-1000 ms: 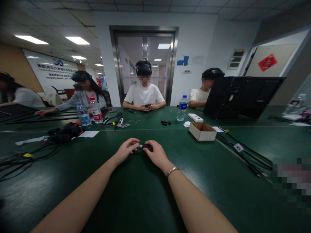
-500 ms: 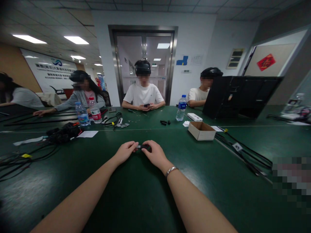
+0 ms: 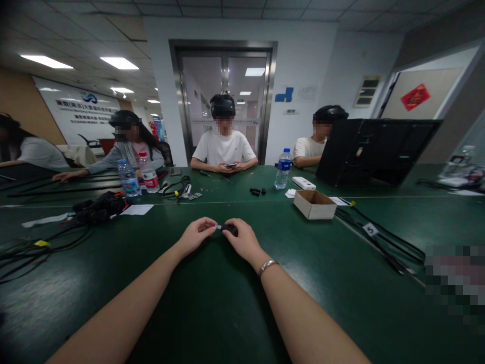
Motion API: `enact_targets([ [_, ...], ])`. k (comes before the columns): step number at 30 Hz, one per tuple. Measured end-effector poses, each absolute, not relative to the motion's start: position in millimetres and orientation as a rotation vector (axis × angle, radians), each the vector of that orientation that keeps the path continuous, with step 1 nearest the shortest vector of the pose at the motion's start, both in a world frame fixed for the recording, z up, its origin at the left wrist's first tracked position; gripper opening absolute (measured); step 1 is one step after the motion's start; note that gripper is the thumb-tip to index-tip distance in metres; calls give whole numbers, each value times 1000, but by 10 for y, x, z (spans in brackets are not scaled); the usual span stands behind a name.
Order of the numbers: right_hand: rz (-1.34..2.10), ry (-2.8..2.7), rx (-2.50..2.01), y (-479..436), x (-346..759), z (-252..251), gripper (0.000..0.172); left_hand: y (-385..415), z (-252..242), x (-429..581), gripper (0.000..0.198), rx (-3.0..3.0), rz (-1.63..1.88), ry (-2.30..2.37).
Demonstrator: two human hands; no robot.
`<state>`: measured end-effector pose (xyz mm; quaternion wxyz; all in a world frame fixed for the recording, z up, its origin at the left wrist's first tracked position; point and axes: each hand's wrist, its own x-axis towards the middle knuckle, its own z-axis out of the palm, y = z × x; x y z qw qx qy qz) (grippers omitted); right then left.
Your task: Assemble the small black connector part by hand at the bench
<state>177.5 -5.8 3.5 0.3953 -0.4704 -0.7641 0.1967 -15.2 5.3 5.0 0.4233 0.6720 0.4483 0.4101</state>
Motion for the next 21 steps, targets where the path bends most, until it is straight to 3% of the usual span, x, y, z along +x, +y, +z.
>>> enact_targets([
  [21,478,-1975,-1146,-48,1783,0,19,90,-4,-162,56,1822,884,1322],
])
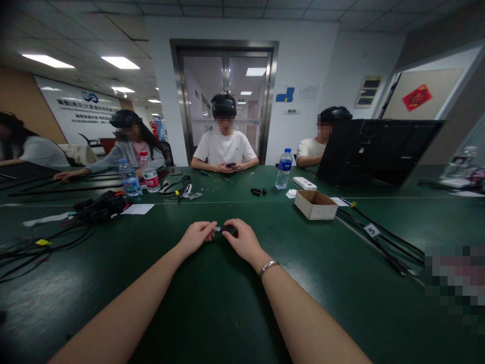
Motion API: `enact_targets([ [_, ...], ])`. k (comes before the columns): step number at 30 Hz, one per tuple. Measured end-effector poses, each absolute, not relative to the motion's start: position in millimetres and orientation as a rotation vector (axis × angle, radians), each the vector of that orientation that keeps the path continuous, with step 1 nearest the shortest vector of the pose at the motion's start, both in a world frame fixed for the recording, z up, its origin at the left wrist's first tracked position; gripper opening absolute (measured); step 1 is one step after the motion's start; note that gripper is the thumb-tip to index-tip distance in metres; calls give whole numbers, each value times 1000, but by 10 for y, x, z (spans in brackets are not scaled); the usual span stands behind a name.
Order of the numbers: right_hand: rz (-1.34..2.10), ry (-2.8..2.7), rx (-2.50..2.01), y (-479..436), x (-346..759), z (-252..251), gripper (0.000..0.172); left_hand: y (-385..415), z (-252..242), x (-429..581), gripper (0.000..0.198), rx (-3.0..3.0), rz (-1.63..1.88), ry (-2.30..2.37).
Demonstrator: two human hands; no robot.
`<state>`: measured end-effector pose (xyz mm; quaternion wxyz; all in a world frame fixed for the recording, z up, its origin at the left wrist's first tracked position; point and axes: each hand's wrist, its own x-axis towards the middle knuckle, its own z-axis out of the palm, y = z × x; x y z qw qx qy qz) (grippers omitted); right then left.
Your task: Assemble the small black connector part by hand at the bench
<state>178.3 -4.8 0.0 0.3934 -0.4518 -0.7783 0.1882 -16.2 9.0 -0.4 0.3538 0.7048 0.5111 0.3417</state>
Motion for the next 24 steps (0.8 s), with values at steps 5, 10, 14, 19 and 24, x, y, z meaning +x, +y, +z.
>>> enact_targets([
  [5,475,-1974,-1140,-53,1781,5,18,82,5,-165,57,1829,879,1345],
  [10,476,-1969,-1135,-52,1777,8,18,93,-21,-166,54,1840,901,1306],
  [14,460,-1965,-1126,-46,1777,0,18,132,-67,-161,51,1851,925,1289],
  [19,471,-1959,-1151,-54,1780,15,18,127,-56,-164,43,1826,937,1254],
  [24,468,-1948,-1165,-57,1781,23,17,73,11,-152,28,1761,1011,1141],
])
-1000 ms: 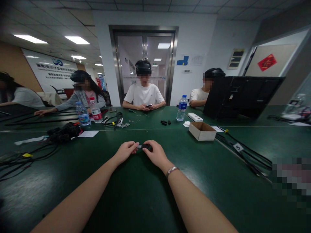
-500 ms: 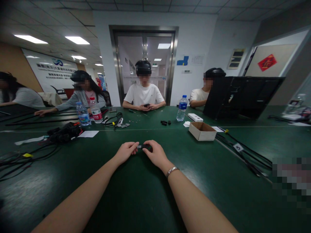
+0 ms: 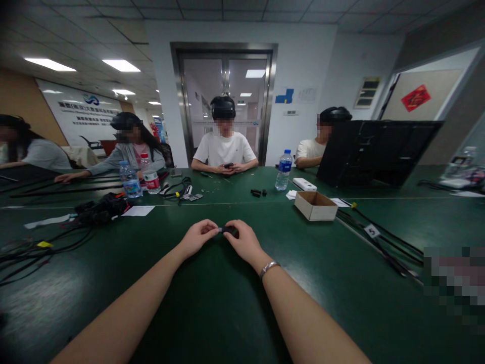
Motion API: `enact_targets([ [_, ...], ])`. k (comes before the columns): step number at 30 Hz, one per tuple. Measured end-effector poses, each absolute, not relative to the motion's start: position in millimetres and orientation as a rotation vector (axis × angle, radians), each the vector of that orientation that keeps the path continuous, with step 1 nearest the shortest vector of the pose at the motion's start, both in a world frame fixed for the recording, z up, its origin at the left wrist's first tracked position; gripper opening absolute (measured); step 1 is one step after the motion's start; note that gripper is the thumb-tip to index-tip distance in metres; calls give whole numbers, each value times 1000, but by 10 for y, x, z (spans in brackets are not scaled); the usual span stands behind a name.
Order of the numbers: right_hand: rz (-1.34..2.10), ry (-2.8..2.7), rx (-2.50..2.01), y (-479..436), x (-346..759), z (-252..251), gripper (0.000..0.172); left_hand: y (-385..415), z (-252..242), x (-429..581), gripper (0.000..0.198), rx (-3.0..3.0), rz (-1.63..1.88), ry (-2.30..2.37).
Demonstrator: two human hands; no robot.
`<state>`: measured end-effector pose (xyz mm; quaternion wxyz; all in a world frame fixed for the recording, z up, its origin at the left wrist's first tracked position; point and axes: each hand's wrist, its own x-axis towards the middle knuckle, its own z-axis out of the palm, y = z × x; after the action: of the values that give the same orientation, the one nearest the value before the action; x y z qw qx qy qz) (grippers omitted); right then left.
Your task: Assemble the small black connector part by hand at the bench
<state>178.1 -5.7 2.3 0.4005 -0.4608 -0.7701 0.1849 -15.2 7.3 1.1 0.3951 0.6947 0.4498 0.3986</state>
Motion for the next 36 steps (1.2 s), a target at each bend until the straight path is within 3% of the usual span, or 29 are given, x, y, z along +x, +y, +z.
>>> enact_targets([
  [8,472,-1951,-1162,-48,1780,16,17,47,27,-132,20,1790,1053,1101],
  [15,479,-1942,-1164,-28,1780,-1,18,52,-2,-148,32,1762,1061,1112],
  [18,487,-1935,-1165,-24,1781,-4,19,66,-28,-156,47,1701,1073,1083],
  [23,498,-1941,-1182,-37,1779,20,18,81,27,-176,98,1431,1161,1101],
  [25,520,-1935,-1198,-43,1780,29,19,98,71,-218,107,1247,1245,1112],
  [31,564,-1923,-1216,-34,1787,19,21,231,78,-388,84,758,1501,1145],
  [34,557,-1919,-1209,-23,1782,7,21,224,50,-357,46,1064,1319,1226],
  [36,543,-1922,-1210,-22,1780,5,21,164,52,-294,38,1438,1106,1248],
])
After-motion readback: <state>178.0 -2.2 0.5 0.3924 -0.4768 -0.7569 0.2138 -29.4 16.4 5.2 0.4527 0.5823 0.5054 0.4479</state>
